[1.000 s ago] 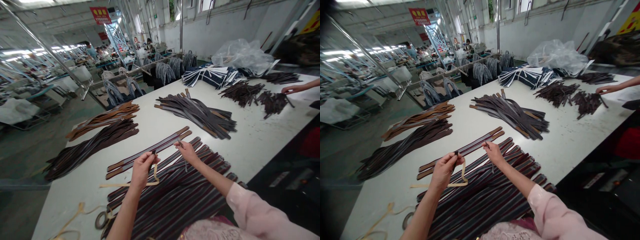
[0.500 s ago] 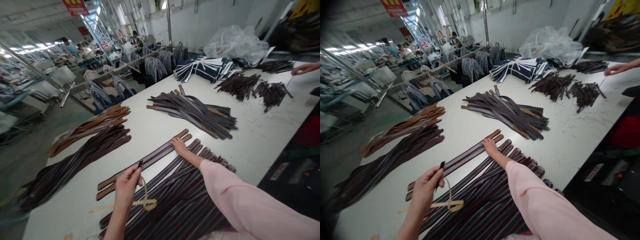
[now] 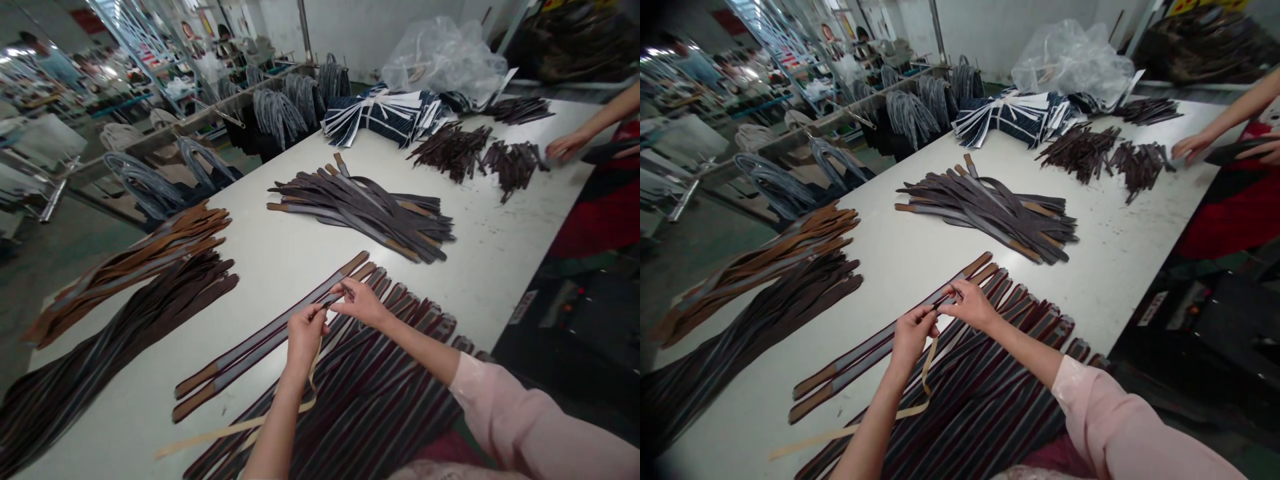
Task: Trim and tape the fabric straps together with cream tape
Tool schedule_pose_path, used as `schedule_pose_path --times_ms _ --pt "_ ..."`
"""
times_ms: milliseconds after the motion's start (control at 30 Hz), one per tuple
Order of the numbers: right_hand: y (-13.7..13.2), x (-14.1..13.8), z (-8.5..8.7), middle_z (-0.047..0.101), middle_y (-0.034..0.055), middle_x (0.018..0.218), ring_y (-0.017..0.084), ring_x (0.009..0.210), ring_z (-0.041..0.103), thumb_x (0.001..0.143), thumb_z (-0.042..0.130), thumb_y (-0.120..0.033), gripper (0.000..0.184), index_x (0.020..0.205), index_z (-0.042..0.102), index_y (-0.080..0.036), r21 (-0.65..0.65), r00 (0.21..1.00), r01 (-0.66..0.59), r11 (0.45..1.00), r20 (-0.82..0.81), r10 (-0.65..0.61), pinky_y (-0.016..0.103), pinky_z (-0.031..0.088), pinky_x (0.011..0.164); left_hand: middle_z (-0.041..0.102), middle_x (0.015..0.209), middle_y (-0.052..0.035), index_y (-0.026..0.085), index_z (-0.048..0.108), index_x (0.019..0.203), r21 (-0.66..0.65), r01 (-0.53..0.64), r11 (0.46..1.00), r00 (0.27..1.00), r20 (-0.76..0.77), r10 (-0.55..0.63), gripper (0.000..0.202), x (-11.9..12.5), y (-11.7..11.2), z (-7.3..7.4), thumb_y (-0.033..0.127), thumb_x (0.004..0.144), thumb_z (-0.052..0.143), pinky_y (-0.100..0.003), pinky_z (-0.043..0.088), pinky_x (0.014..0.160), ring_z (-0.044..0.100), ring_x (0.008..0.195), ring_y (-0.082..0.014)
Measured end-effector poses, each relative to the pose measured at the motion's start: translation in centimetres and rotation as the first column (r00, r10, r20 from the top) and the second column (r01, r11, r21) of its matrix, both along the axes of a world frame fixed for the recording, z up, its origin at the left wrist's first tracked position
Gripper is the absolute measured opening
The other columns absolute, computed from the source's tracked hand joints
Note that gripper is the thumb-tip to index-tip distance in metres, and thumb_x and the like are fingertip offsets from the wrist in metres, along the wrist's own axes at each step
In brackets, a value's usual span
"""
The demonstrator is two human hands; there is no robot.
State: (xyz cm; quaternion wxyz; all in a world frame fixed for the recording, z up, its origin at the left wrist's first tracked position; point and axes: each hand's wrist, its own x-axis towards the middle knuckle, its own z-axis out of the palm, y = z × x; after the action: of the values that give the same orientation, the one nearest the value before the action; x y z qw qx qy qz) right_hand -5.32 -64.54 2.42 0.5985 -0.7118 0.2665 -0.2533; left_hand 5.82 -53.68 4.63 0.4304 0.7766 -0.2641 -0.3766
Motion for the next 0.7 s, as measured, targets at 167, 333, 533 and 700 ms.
schedule_pose_path --times_ms 167,333,533,700 --pt "-0.6 0.1 -0.7 0.048 -0.0029 0.062 0.008 0.059 0.044 0.07 0.053 -0.022 0.011 0.062 0.056 -0.016 -0.046 0.999 0.049 0.998 -0.007 -0.049 0.02 0.034 0.057 0.05 0.042 0.004 0.013 0.064 0.073 0.073 0.082 0.994 0.997 -0.007 -0.081 0.021 0.4 0.0 -0.7 0.032 0.064 0.058 -0.02 0.033 0.043 0.045 0.04 -0.0086" --pt "-3.9 -0.8 -4.9 0.046 -0.0042 0.056 0.009 0.055 0.042 0.067 0.048 -0.023 0.011 0.06 0.052 -0.016 -0.063 0.95 0.266 0.962 -0.155 -0.272 0.02 0.032 0.055 0.046 0.043 0.0044 0.013 0.064 0.067 0.206 0.207 0.957 0.975 -0.129 -0.183 0.022 3.4 2.6 -3.0 0.033 0.061 0.06 -0.02 0.03 0.042 0.04 0.038 -0.0072" --pt "-8.1 -4.0 -10.0 0.046 -0.0042 0.052 0.009 0.053 0.042 0.067 0.043 -0.024 0.014 0.056 0.05 -0.016 -0.256 0.806 0.392 0.883 -0.366 -0.464 0.02 0.029 0.054 0.043 0.036 0.0049 0.014 0.061 0.055 0.374 0.254 0.892 0.967 -0.132 -0.219 0.025 8.8 6.8 -5.4 0.039 0.057 0.061 -0.02 0.026 0.04 0.035 0.035 -0.0073" --pt "-9.6 -3.7 -12.4 0.051 -0.0027 0.054 0.01 0.055 0.046 0.068 0.043 -0.026 0.017 0.059 0.054 -0.016 -0.296 0.736 0.395 0.869 -0.465 -0.493 0.02 0.031 0.054 0.049 0.04 0.003 0.015 0.063 0.054 0.337 0.106 0.935 0.991 -0.117 -0.07 0.03 11.9 7.4 -6.5 0.043 0.045 0.068 -0.021 0.027 0.039 0.037 0.035 -0.0082"
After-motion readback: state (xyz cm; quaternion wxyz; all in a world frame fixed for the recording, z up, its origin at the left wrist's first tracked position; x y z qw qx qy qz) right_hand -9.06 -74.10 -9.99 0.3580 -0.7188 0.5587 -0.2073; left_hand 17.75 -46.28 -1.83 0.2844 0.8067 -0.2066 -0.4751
